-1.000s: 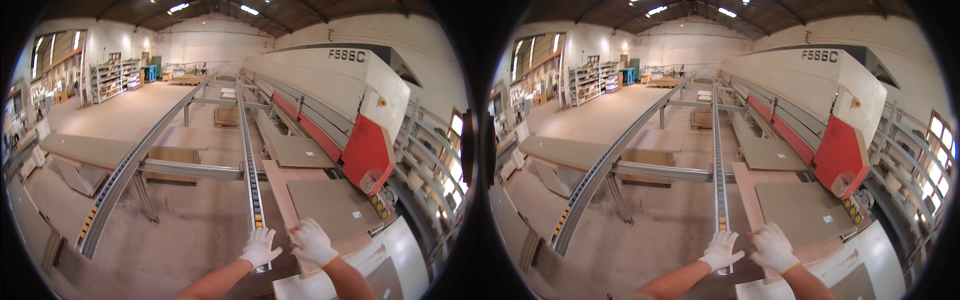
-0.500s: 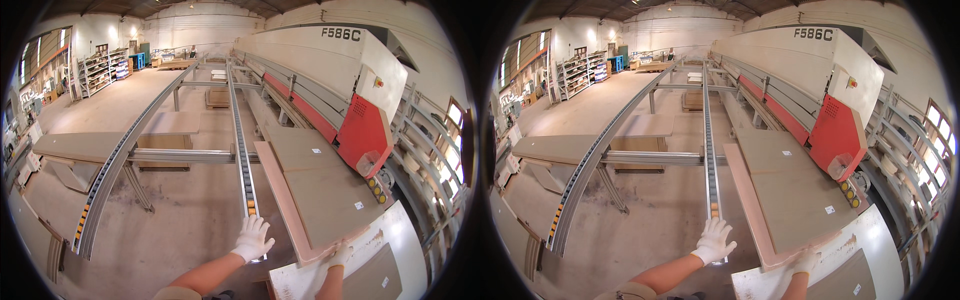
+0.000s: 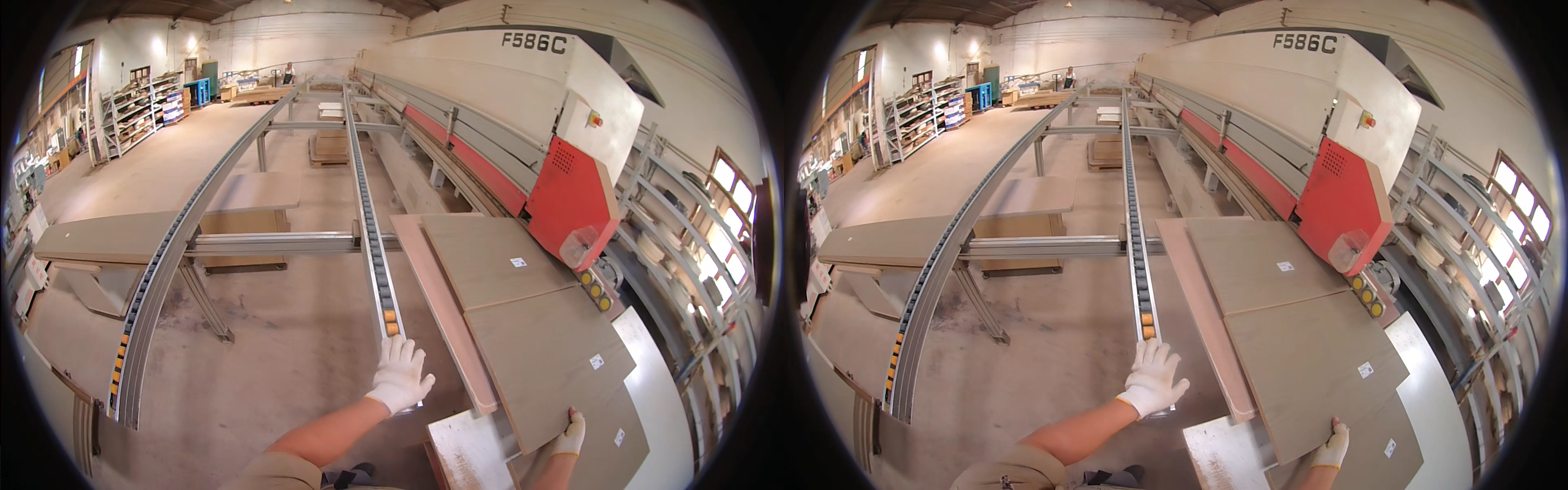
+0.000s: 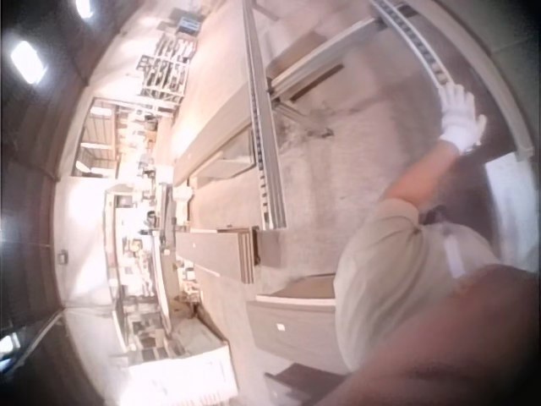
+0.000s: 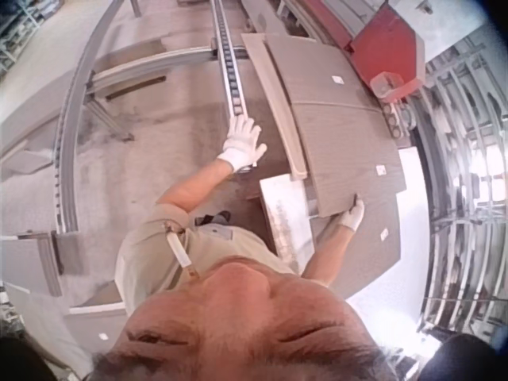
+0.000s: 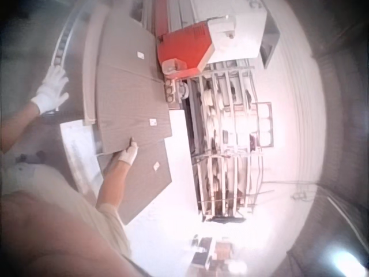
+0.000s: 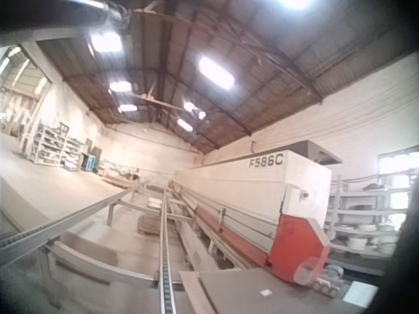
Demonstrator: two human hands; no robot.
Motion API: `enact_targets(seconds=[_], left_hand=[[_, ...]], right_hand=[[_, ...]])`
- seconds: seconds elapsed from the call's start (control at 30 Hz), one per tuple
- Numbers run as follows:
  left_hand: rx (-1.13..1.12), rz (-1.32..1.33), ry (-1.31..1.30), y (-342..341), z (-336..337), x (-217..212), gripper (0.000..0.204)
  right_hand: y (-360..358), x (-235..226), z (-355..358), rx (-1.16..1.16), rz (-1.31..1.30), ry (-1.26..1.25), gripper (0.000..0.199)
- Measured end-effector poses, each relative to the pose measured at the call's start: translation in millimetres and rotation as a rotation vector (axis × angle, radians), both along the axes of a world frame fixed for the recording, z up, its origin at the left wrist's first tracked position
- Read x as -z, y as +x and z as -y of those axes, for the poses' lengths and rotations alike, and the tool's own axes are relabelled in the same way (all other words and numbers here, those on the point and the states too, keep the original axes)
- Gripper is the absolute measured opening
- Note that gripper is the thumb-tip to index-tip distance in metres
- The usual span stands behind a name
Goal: The person repeatedly picks up flat wood panels from a conveyor and stacks them on a nearby table. The person handles the panels one at a time, placing them in a growing pile.
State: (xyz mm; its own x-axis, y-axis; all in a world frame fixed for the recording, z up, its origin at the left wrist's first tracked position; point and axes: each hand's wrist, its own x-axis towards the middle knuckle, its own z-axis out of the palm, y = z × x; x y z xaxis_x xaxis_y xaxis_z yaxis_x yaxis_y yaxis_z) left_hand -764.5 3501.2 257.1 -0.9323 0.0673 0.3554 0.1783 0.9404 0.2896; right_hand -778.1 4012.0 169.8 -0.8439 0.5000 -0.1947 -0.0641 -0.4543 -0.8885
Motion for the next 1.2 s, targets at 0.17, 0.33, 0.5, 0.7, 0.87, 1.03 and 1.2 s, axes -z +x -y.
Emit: enact_targets(seconds=[0.17, 0.33, 0.5, 0.7, 0.87, 1.03, 1.2], left_hand=[[0.215, 0.113, 0.297, -1.2, -40.6, -4.6, 0.069], [0.026, 0.429, 0.923, -8.0, -103.7, 6.4, 0.082], [0.259, 0.516, 1.381, -2.1, -115.5, 6.6, 0.063], [0.251, 0.884, 2.076, 60.8, -147.8, -6.8, 0.043], [0.425, 0.783, 1.64, 90.7, -170.5, 15.9, 0.037], [0.434, 0.775, 1.588, 103.4, -223.4, -20.2, 0.035], [0.511, 0.491, 1.037, 96.0, -258.1, -27.8, 0.036]], right_hand=[[76.0, -58.2, 59.9, 0.043, -0.075, -0.234, 0.034], [148.5, -87.0, 62.7, 0.159, -0.121, -0.114, 0.038], [232.8, -84.5, 28.5, 0.328, 0.002, 0.008, 0.04], [336.4, -101.5, 23.1, 0.302, -0.136, -0.22, 0.05], [379.6, -85.3, -21.2, 0.285, -0.176, -0.296, 0.059], [383.8, -61.3, -90.9, 0.263, -0.058, -0.366, 0.057], [374.2, -72.3, -158.1, 0.353, 0.329, 0.112, 0.058]])
